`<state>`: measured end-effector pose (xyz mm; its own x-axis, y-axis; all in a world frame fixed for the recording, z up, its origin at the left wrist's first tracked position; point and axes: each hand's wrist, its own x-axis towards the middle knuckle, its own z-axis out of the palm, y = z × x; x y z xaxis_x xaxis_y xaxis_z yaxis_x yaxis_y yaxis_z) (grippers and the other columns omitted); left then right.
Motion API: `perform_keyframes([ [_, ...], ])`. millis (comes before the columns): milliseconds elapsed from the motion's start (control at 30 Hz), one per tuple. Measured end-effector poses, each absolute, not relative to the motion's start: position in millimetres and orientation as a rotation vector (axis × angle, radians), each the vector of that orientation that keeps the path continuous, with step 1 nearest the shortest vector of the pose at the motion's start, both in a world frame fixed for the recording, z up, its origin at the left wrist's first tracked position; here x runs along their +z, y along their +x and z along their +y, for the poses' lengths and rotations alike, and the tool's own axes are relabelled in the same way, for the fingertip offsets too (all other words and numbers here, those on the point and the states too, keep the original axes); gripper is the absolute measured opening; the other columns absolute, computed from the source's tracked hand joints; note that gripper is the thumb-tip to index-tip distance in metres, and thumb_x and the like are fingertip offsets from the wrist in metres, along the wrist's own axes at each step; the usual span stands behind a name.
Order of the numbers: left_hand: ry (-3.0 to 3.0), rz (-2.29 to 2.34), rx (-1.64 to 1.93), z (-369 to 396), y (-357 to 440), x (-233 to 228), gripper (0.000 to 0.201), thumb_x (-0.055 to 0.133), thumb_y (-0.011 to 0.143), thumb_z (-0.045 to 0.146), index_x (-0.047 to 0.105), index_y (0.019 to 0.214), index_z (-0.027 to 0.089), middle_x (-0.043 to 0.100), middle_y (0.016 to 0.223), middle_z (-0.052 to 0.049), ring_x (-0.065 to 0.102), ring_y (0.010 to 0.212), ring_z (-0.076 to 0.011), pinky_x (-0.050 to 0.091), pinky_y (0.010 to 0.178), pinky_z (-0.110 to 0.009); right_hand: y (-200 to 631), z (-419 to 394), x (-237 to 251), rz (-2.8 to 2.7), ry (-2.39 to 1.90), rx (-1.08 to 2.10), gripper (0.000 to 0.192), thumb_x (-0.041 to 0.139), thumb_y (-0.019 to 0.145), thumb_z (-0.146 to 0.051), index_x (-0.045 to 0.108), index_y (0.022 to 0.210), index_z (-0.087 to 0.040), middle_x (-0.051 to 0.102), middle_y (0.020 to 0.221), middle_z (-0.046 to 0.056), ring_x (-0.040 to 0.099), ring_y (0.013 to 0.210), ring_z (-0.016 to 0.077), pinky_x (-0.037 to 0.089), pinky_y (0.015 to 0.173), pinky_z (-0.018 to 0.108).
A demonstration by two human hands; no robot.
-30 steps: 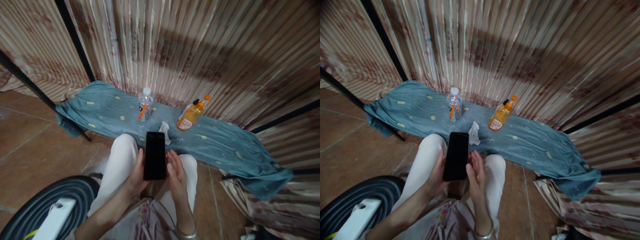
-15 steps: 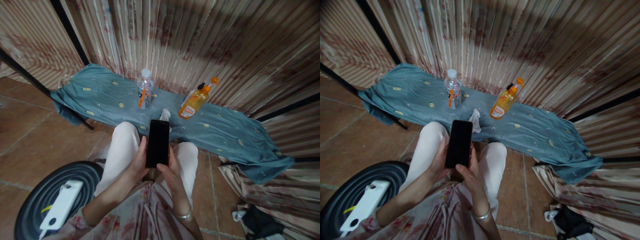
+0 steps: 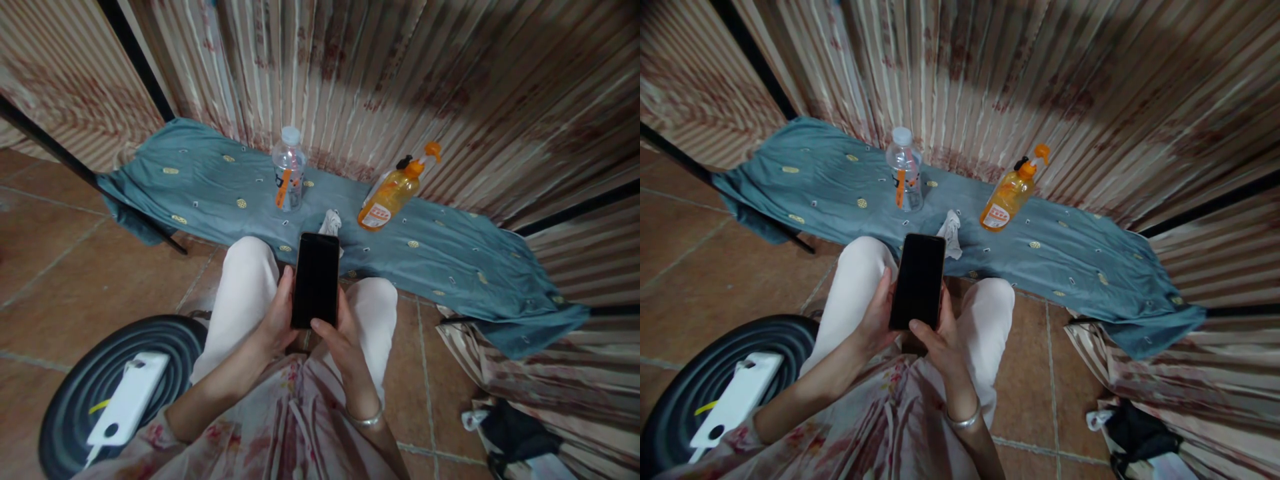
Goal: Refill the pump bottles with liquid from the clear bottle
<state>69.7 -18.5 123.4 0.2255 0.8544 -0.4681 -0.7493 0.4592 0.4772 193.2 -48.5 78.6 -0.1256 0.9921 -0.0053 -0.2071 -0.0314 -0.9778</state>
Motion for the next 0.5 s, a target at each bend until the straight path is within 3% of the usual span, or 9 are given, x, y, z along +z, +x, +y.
perform_keyframes([
  [233, 0.168, 0.758, 1.132, -18.5, 70.2, 126.7, 0.054, 0.037, 0.104, 0.05, 0.066, 0.131, 0.013, 0.077, 0.112, -0.011, 0.072, 0.106, -0.0244, 0.058, 0.092, -0.032, 190.9, -46.8, 79.9, -1.132, -1.014, 1.408, 0.075, 0.076, 0.079, -0.035, 0.045, 0.147, -0.032, 0.053, 0.15, 0.0, 0.043, 0.143, 0.0242, 0.03, 0.123, 0.043],
  [500, 0.171, 0.689, 1.149, -20.5, 68.5, 123.8, 0.049, 0.052, 0.098, 0.051, 0.071, 0.122, 0.013, 0.078, 0.106, -0.01, 0.073, 0.104, -0.0278, 0.058, 0.089, -0.034, 189.8, -46.7, 91.0, -1.13, -1.005, 1.432, 0.07, 0.073, 0.08, -0.036, 0.048, 0.145, -0.03, 0.055, 0.148, 0.002, 0.045, 0.142, 0.0254, 0.032, 0.122, 0.045],
])
